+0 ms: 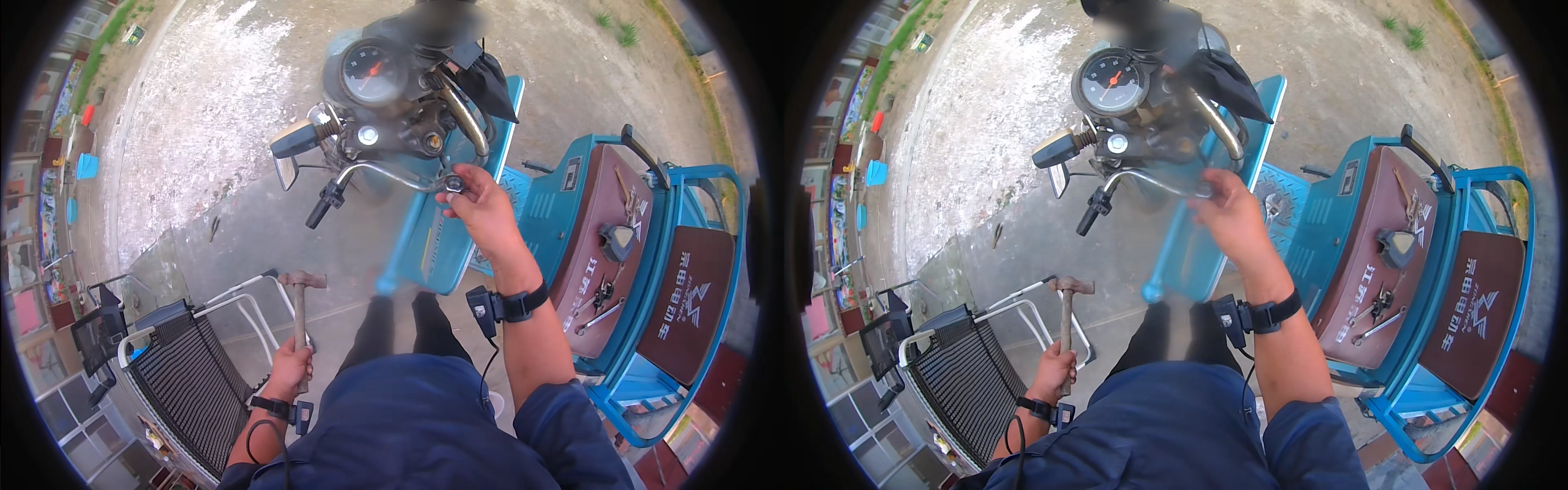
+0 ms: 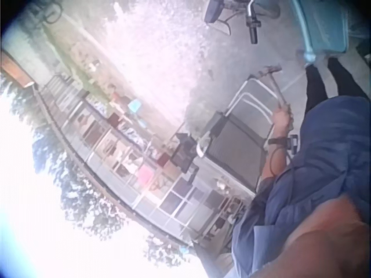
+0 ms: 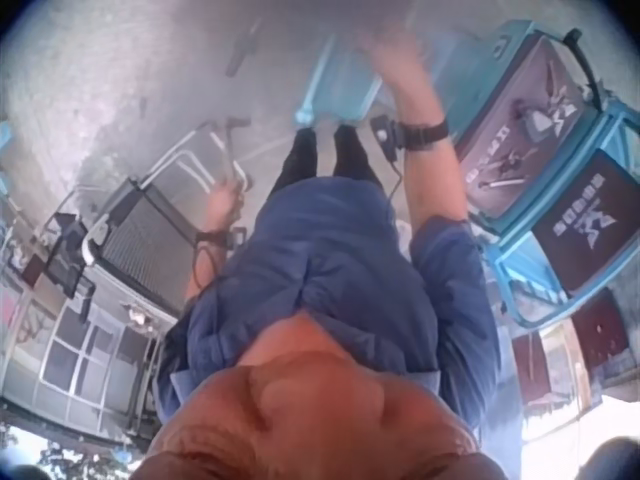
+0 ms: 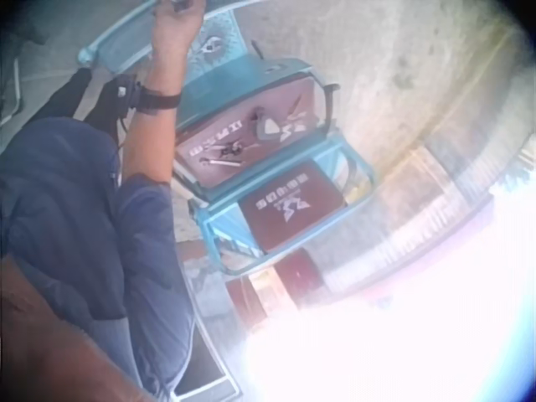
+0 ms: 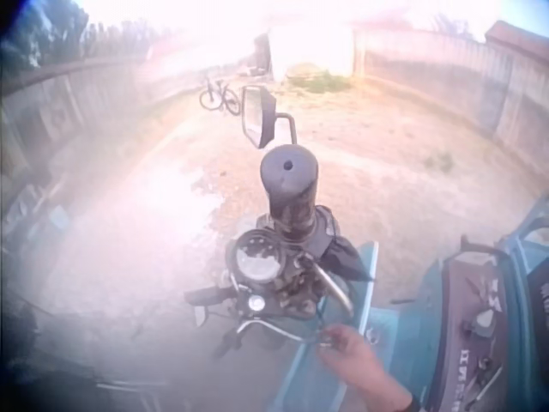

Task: The person hammers the fender and handle region of a moped using a hammer, while also turning a key in the ignition.

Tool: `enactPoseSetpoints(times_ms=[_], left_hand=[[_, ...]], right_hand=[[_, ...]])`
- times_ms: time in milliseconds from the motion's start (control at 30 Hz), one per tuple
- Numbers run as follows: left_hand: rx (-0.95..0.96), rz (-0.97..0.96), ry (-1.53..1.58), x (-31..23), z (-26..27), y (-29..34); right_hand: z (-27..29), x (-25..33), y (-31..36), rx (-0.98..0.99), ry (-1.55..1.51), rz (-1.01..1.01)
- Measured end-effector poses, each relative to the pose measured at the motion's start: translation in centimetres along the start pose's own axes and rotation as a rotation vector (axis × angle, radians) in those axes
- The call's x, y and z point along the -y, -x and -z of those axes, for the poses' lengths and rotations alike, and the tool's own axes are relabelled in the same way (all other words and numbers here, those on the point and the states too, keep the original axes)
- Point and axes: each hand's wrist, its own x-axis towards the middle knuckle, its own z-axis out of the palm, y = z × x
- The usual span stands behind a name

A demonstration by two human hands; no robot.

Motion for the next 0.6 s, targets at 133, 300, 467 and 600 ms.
enactPoseSetpoints(times_ms=[133, 300, 467, 600], left_hand=[[0.031, -0.017, 0.026, 0.1, 1.2, -0.9], [0.018, -0.021, 0.022, 0.2, 1.9, -1.4], [0.016, 0.000, 0.035, 0.6, 2.4, -1.5], [0.014, 0.002, 0.033, 0.5, 2.2, -1.2]], right_hand=[[-0.4, -0.1, -0.1, -0.042, 0.058, 0.019], [-0.6, -0.7, -0.4, -0.109, 0.140, 0.001], [-0.7, -0.9, -0.7, -0.146, 0.205, 0.007], [-0.9, -0.7, -0.5, -0.138, 0.211, -0.006]])
